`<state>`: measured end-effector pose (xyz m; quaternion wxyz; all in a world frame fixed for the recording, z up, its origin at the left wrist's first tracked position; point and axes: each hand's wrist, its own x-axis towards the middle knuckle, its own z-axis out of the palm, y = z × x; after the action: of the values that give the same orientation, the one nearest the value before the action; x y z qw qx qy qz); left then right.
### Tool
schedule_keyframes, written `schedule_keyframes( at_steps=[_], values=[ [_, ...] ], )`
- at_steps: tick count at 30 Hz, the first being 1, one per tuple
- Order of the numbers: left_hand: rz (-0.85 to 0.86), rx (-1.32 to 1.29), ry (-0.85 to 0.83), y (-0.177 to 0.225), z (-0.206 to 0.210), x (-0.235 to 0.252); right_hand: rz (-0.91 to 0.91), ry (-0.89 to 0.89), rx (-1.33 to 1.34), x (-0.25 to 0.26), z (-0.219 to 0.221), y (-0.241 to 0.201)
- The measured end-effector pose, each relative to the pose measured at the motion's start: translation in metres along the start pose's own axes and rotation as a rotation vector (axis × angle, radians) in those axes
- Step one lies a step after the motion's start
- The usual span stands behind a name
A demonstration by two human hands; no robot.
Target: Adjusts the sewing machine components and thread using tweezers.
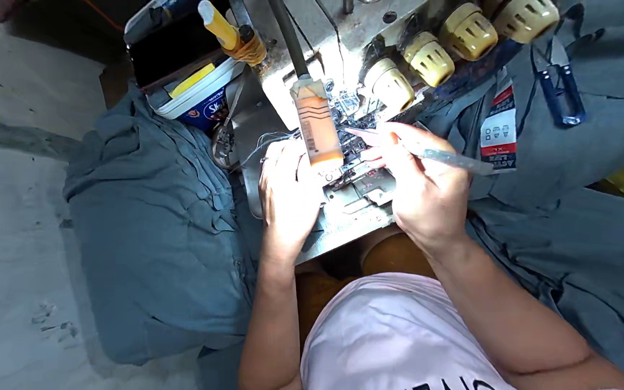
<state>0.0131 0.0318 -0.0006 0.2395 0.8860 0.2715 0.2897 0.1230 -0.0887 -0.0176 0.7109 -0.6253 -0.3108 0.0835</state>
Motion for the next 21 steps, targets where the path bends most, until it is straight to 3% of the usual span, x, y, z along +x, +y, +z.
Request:
schedule_keyframes(
  at_steps=[3, 7, 12, 21],
  values=[
    [-0.023, 0.019, -0.011, 0.0, 0.001, 0.004, 0.268, 0.012, 0.285, 0.009, -0.002, 0.001],
    [-0.05, 0.024, -0.027, 0.001, 0.001, 0.007, 0.434, 0.081, 0.524, 0.022, 0.0, 0.006],
    [-0.047, 0.014, -0.039, 0.0, -0.001, 0.006, 0.641, 0.113, 0.612, 0.032, 0.001, 0.001],
    [-0.095, -0.039, 0.028, -0.006, 0.011, 0.015, 0.81, 0.072, 0.653, 0.041, 0.003, 0.0]
  ],
)
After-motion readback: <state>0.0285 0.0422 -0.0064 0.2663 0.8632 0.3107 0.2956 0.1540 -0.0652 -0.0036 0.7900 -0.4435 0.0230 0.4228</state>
